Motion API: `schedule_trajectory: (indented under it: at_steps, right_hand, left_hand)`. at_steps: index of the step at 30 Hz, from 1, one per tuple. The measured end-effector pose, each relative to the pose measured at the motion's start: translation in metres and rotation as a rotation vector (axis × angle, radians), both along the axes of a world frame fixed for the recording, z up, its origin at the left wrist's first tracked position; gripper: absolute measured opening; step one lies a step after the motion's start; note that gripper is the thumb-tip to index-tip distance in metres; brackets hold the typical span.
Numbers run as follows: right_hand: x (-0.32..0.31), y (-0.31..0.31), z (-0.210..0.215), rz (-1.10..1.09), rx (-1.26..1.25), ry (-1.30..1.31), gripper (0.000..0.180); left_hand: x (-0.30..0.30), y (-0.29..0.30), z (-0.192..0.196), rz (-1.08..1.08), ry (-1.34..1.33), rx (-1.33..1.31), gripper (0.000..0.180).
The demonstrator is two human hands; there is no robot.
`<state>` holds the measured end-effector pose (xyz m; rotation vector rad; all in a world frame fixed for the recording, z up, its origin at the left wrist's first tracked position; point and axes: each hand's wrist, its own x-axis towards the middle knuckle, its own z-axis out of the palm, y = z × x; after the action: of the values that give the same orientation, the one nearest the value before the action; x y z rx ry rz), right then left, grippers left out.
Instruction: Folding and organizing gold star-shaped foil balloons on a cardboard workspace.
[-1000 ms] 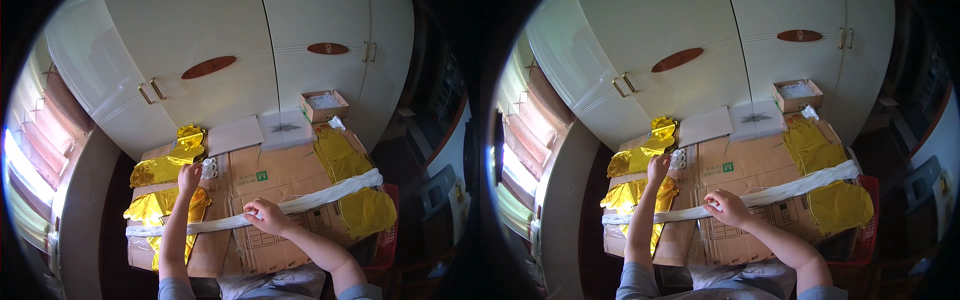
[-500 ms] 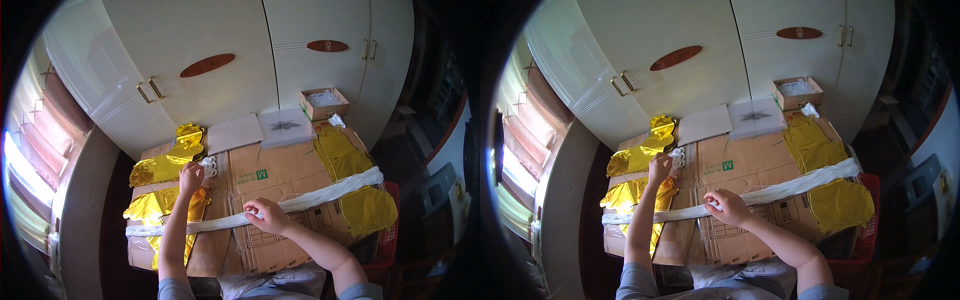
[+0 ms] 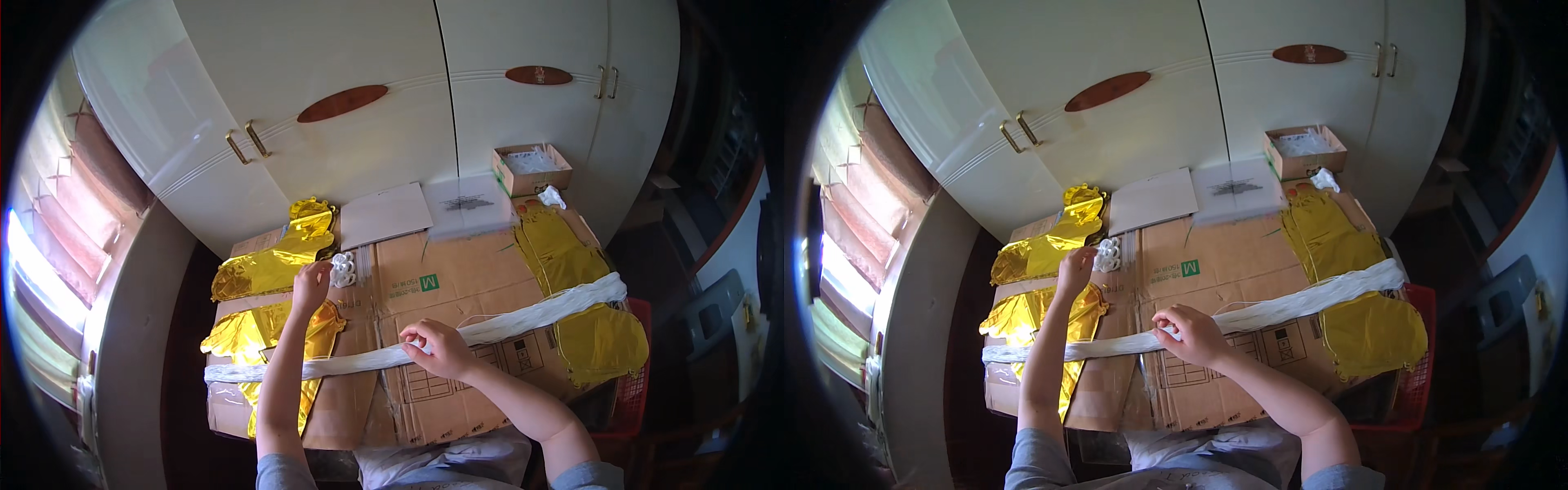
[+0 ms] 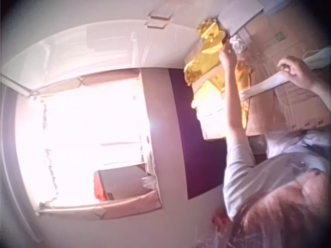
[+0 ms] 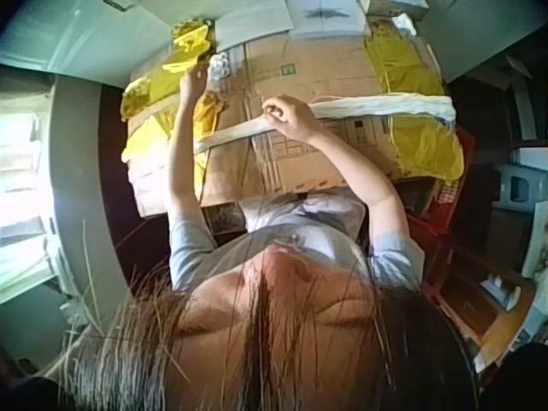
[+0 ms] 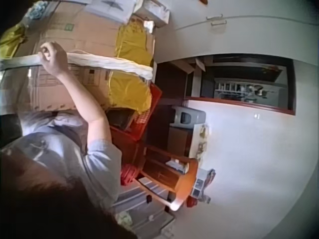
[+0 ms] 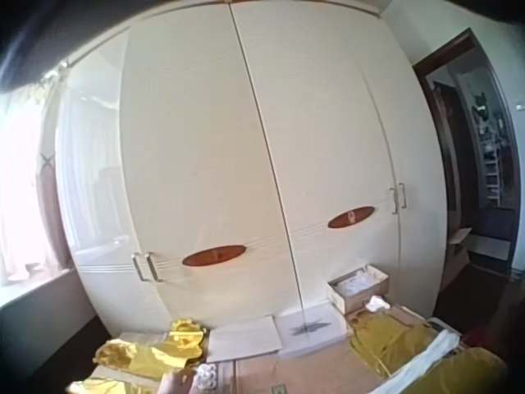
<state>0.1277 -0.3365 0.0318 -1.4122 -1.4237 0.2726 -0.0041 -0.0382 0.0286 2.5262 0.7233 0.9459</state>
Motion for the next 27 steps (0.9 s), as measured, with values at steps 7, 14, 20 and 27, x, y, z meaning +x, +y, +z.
schedule_trajectory:
  at_steps: [7,14,20,27]
  right_hand:
    - [0.001,-0.001,0.0,0.001,-0.007,-0.001,0.016]
    - [0.001,0.0,-0.001,-0.005,0.001,-0.012,0.015]
    - [0.001,0.0,0.0,-0.007,-0.007,0.001,0.014]
    - [0.001,0.0,0.0,-0.015,-0.009,0.005,0.014]
  left_hand:
    - [-0.006,0.001,-0.001,0.008,0.171,0.147,0.011]
    - [-0.009,0.009,-0.005,0.014,0.186,0.019,0.015]
    - [-0.005,0.015,-0.017,-0.011,0.131,-0.003,0.035]
    - [0.01,0.004,-0.012,0.083,0.167,0.166,0.024]
